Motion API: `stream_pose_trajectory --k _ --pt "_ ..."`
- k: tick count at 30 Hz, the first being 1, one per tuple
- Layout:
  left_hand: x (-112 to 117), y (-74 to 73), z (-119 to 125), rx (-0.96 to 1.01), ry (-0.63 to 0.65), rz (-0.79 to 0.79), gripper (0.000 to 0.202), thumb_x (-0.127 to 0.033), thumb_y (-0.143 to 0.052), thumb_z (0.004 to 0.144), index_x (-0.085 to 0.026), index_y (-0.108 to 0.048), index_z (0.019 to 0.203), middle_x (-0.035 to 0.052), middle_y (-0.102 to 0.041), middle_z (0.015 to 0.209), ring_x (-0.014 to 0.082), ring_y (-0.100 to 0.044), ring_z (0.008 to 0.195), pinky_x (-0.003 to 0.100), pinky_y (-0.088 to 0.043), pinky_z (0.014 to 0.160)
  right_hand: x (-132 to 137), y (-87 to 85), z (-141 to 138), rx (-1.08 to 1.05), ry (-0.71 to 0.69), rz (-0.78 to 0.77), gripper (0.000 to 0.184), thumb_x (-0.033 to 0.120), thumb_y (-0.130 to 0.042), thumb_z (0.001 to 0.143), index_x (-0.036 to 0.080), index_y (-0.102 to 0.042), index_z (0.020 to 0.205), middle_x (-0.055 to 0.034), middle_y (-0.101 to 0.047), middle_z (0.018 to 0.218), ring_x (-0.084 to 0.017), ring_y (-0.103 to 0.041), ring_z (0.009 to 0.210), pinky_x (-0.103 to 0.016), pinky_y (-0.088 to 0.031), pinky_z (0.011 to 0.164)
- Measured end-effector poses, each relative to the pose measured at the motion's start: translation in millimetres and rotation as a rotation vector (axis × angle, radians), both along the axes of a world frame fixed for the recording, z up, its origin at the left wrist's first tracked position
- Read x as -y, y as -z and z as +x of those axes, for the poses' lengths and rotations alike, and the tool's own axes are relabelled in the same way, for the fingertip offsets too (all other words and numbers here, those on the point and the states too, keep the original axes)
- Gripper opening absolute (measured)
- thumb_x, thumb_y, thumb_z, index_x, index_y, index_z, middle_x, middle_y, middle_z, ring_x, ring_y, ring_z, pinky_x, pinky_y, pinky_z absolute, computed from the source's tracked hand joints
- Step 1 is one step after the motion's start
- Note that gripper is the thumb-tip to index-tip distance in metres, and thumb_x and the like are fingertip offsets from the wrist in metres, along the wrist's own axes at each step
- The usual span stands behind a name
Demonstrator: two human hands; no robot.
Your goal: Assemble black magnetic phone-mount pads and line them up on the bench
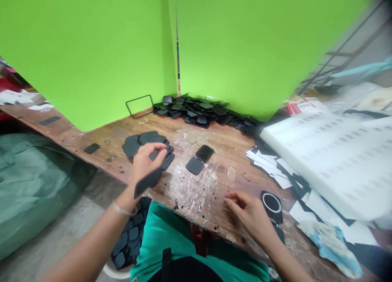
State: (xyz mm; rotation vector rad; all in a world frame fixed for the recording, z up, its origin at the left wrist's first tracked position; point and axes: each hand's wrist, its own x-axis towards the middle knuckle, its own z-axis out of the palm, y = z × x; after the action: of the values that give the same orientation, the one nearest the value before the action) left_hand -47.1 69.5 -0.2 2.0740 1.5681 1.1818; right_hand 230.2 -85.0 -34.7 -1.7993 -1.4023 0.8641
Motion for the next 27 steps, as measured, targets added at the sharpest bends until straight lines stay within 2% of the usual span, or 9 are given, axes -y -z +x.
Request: stream_pose_trajectory --k 3,4,6,9,13,18,20,23,27 --pt "42 22.3 30 -0.023 0.315 -0.031 0.017 -0.031 -0.057 0.088 -0.021 -0.071 0.09 0.0029 -0.072 0.09 0.0198 -0.063 0.089 0.032 -0.047 0.087 -17 -7.4 0 0.056 -0.074 0.056 0.021 0.033 -0.054 0.08 0.018 -0.068 0.074 -0.0049 -0.07 0.069 -0.019 -0.064 0.064 -0.027 -0.046 0.062" --pt "54 30.9 38 -0.014 0.386 -0.038 0.016 -0.029 -0.056 0.089 -0.022 -0.071 0.089 0.0029 -0.071 0.089 0.0194 -0.063 0.089 0.031 -0.048 0.085 -23 -8.8 2 0.087 -0.091 0.071 0.019 0.029 -0.054 0.08 0.018 -0.068 0.073 -0.0045 -0.071 0.07 -0.019 -0.064 0.065 -0.026 -0.046 0.063" --pt "68 46.8 49 -0.005 0.45 -0.053 0.017 -0.027 -0.054 0.091 -0.023 -0.071 0.091 0.0036 -0.069 0.092 0.0197 -0.062 0.092 0.031 -0.049 0.084 -36 -9.1 11 0.194 -0.091 0.079 0.016 0.023 -0.055 0.08 0.018 -0.069 0.074 -0.0034 -0.072 0.071 -0.017 -0.065 0.067 -0.025 -0.046 0.065" --pt "69 64.4 55 0.006 0.429 -0.003 0.019 -0.027 -0.053 0.093 -0.024 -0.071 0.096 0.0065 -0.067 0.103 0.0227 -0.06 0.103 0.037 -0.049 0.092 -56 -5.8 33 0.37 -0.014 0.051 0.015 0.019 -0.056 0.08 0.018 -0.07 0.076 -0.0032 -0.074 0.075 -0.017 -0.067 0.07 -0.024 -0.046 0.067" --pt "50 81.2 53 -0.064 0.379 0.036 0.025 -0.031 -0.053 0.093 -0.022 -0.069 0.11 0.0109 -0.062 0.122 0.0283 -0.055 0.12 0.047 -0.045 0.104 -81 -1.8 74 0.527 0.121 0.031 0.018 0.016 -0.055 0.08 0.016 -0.073 0.076 -0.0074 -0.074 0.078 -0.02 -0.067 0.074 -0.026 -0.045 0.069" --pt "42 97.2 53 -0.19 0.351 0.023 0.046 -0.038 -0.047 0.095 -0.019 -0.055 0.137 0.0132 -0.045 0.15 0.0343 -0.031 0.144 0.055 -0.037 0.112 -110 2.3 118 0.699 0.204 0.003 0.025 0.018 -0.052 0.084 0.013 -0.076 0.087 -0.013 -0.075 0.093 -0.024 -0.067 0.086 -0.03 -0.045 0.078" --pt "44 99.6 54 -0.247 0.353 0.012 0.049 -0.04 -0.046 0.096 -0.02 -0.052 0.14 0.0123 -0.045 0.151 0.0351 -0.03 0.145 0.058 -0.034 0.113 -120 5.9 129 0.76 0.214 -0.011 0.028 0.018 -0.05 0.086 0.011 -0.076 0.094 -0.0145 -0.075 0.1 -0.026 -0.066 0.093 -0.03 -0.045 0.083" --pt "46 100.0 55 -0.306 0.368 -0.005 0.044 -0.041 -0.047 0.096 -0.02 -0.059 0.133 0.0105 -0.052 0.145 0.0346 -0.037 0.142 0.061 -0.03 0.115 -137 12.7 139 0.844 0.192 -0.024 0.032 0.018 -0.049 0.089 0.011 -0.073 0.108 -0.0143 -0.071 0.116 -0.026 -0.062 0.106 -0.03 -0.043 0.091" --pt "42 102.4 53 -0.237 0.364 -0.014 0.037 -0.039 -0.048 0.096 -0.022 -0.065 0.124 0.01 -0.06 0.137 0.031 -0.047 0.136 0.06 -0.031 0.115 -162 20.2 142 0.942 0.129 -0.041 0.034 0.016 -0.046 0.091 0.011 -0.07 0.115 -0.014 -0.062 0.133 -0.025 -0.056 0.116 -0.028 -0.04 0.097"
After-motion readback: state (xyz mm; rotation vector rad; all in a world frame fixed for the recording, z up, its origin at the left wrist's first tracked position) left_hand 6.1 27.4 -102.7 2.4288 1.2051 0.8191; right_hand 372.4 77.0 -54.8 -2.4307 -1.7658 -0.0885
